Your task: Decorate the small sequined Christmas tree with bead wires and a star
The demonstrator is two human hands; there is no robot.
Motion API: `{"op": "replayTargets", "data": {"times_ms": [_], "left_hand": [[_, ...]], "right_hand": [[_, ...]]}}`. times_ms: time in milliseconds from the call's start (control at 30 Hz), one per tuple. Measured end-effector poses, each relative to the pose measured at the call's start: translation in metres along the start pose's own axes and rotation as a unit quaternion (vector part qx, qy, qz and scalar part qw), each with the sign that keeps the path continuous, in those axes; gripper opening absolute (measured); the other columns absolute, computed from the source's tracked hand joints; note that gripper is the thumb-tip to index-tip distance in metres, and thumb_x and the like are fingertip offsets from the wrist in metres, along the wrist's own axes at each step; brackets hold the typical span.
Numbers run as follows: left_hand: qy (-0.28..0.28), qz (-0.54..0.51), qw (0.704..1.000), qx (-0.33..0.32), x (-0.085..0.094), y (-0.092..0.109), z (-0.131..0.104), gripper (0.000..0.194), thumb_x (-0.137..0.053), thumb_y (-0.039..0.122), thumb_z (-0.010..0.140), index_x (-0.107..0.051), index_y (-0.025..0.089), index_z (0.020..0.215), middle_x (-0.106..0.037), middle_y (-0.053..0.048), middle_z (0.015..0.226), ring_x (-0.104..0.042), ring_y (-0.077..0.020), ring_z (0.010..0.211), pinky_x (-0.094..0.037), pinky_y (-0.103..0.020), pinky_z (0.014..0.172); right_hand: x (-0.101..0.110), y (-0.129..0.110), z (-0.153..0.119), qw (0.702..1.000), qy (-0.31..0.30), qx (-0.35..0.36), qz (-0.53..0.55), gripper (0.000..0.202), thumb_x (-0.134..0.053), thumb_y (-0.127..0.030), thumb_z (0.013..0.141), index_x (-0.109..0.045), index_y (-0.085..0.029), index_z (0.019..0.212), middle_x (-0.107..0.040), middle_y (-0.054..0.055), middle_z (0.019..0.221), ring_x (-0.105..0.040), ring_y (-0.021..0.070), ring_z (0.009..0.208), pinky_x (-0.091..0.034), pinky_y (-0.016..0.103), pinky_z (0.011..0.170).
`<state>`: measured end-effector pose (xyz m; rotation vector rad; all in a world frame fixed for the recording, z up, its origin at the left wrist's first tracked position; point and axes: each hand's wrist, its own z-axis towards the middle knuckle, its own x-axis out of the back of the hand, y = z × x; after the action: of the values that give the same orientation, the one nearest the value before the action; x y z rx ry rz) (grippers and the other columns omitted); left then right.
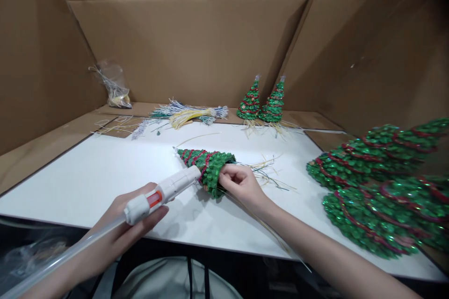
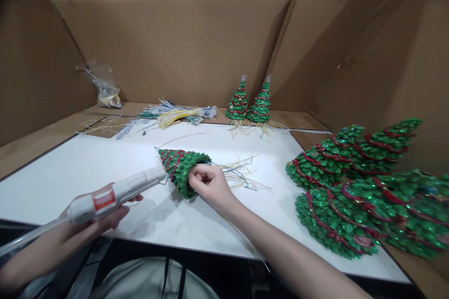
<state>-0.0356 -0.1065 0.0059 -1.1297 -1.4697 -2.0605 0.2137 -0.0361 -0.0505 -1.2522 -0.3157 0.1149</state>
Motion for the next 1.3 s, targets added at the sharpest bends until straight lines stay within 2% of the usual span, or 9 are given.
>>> {"op": "replayTargets", "data": {"times_ms": [233,400,567,933,1133,1300], "left_hand": [[0.01,0.022,1.0,-0.001,-0.001,0.002,0.001,0.042,-0.039,0.057,0.086,-0.064,0.024,0.077,-0.063,-0.002,0.069,-0.059,-0.0173,0.062,-0.051,-0.023,0.059],[0.027,0.02,0.999,-0.016,0.0,0.007,0.003,0.04,-0.039,0.054,0.087,-0.062,0.024,0.072,-0.061,-0.002,0.067,-0.057,-0.0161,0.059,-0.05,-0.023,0.056],[0.026,0.017,1.0,0.006,-0.001,0.012,0.002,0.04,-0.033,0.05,0.09,-0.057,0.024,0.071,-0.057,-0.001,0.066,-0.054,-0.0158,0.057,-0.05,-0.025,0.057],[0.045,0.034,0.998,-0.014,-0.006,0.007,-0.001,0.039,-0.037,0.053,0.087,-0.059,0.025,0.074,-0.059,-0.002,0.068,-0.056,-0.0169,0.06,-0.05,-0.024,0.057],[0.034,0.024,0.999,-0.006,-0.005,0.007,0.0,0.041,-0.035,0.056,0.086,-0.059,0.025,0.074,-0.058,-0.002,0.066,-0.056,-0.0171,0.059,-0.051,-0.025,0.057],[0.054,0.03,0.998,-0.018,-0.008,0.004,-0.001,0.036,-0.038,0.052,0.087,-0.058,0.025,0.074,-0.057,-0.001,0.066,-0.054,-0.016,0.056,-0.049,-0.024,0.055]], "right_hand": [[-0.001,-0.001,0.0,1.0,0.002,-0.01,0.002,0.03,-0.053,-0.027,0.077,-0.039,-0.019,0.052,-0.027,-0.006,0.049,-0.025,0.0076,0.048,-0.02,0.024,0.047],[0.0,0.001,-0.001,1.0,-0.004,-0.01,0.002,0.029,-0.052,-0.028,0.078,-0.04,-0.018,0.053,-0.028,-0.006,0.049,-0.025,0.0076,0.049,-0.02,0.024,0.047],[0.0,0.002,-0.001,1.0,-0.006,-0.011,0.004,0.031,-0.052,-0.028,0.078,-0.039,-0.018,0.053,-0.028,-0.006,0.049,-0.025,0.0078,0.049,-0.021,0.024,0.047],[0.0,0.0,0.0,1.0,-0.004,-0.009,-0.005,0.031,-0.053,-0.029,0.077,-0.038,-0.019,0.052,-0.028,-0.005,0.048,-0.025,0.0079,0.048,-0.021,0.024,0.047],[0.0,0.0,0.0,1.0,-0.002,-0.014,-0.001,0.031,-0.053,-0.03,0.077,-0.038,-0.019,0.052,-0.029,-0.005,0.048,-0.025,0.0077,0.048,-0.021,0.024,0.046],[0.0,0.0,0.0,1.0,-0.001,-0.012,0.001,0.031,-0.053,-0.03,0.077,-0.039,-0.018,0.052,-0.029,-0.005,0.049,-0.026,0.0078,0.048,-0.022,0.024,0.047]]}}
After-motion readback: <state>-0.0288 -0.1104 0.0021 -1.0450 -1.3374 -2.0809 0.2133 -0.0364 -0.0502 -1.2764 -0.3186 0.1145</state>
